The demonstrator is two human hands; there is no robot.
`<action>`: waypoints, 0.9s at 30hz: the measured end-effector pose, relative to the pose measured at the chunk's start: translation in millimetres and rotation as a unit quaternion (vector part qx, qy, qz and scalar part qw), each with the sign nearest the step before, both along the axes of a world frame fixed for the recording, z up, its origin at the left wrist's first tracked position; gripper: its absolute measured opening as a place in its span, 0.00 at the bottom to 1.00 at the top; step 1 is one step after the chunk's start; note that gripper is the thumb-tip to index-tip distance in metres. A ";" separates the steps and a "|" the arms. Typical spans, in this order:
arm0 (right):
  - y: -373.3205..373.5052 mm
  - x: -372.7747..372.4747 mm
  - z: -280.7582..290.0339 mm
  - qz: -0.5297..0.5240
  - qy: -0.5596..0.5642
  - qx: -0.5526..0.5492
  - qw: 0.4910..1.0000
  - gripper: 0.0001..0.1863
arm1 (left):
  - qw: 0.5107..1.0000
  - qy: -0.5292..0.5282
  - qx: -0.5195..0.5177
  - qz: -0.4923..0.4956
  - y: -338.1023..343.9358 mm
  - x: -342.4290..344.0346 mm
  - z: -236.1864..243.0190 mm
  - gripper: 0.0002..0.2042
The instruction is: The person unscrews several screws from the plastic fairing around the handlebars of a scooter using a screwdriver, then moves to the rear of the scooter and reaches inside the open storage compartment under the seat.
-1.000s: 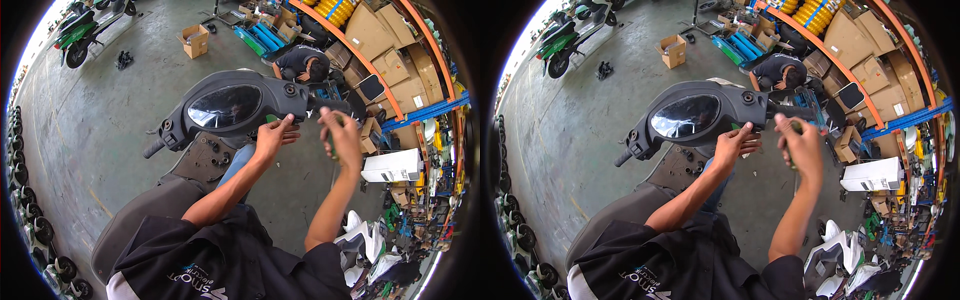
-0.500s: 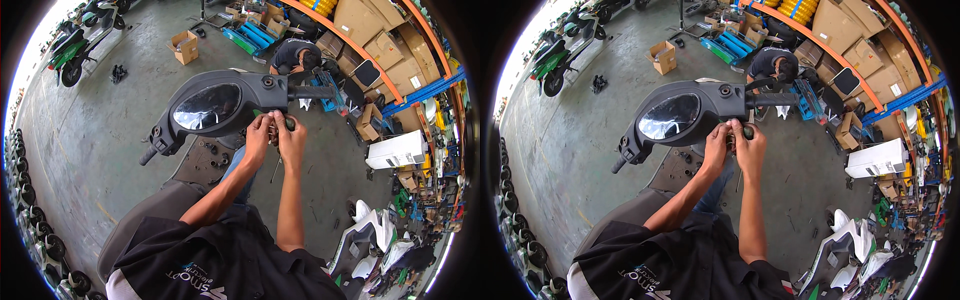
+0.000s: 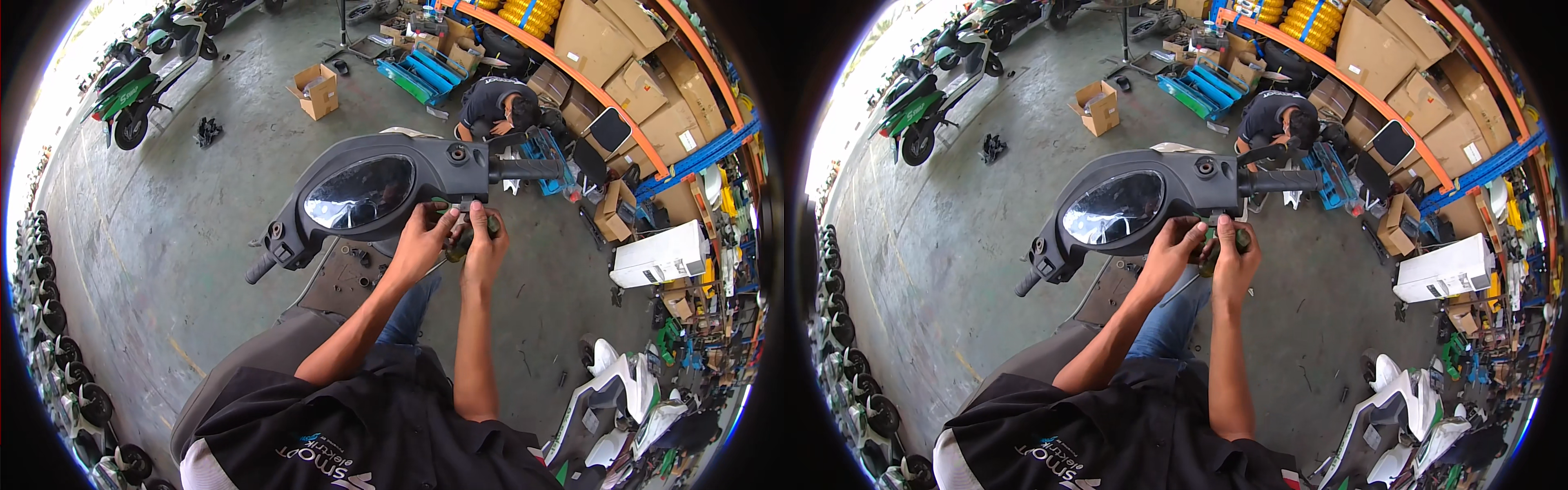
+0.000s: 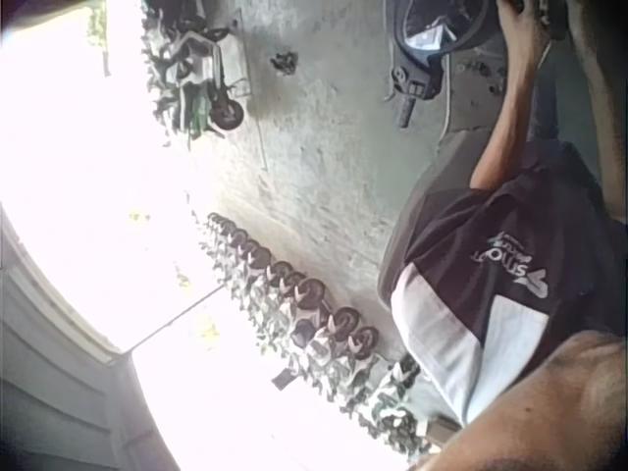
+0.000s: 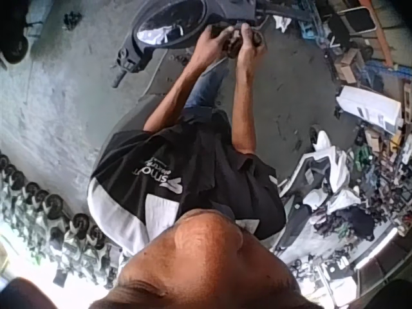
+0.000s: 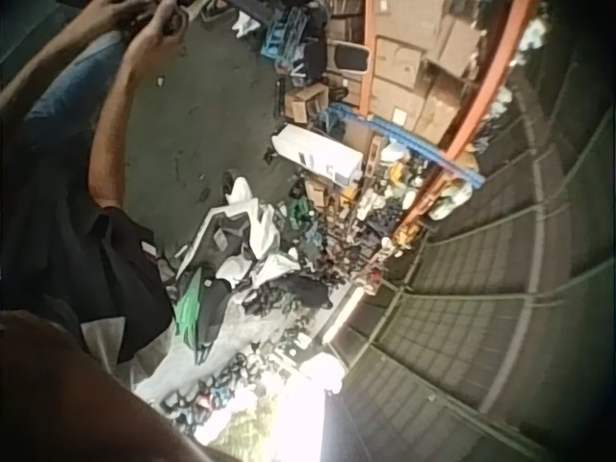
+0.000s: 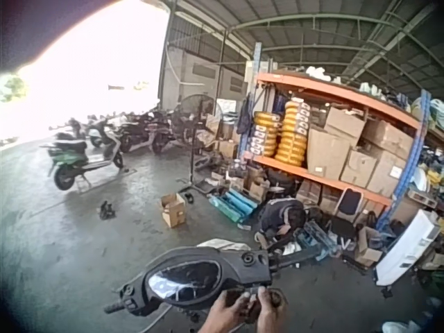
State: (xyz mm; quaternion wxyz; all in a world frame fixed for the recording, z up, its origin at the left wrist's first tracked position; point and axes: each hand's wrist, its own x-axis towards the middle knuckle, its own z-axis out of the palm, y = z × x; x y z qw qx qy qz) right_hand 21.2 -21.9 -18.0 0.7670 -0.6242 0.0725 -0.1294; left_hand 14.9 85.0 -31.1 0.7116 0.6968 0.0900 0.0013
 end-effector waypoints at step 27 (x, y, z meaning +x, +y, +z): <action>-17.4 -3.8 4.4 0.072 0.112 0.006 0.991 0.29 | 0.801 0.116 -0.528 -0.257 -10.1 38.4 -54.2 0.22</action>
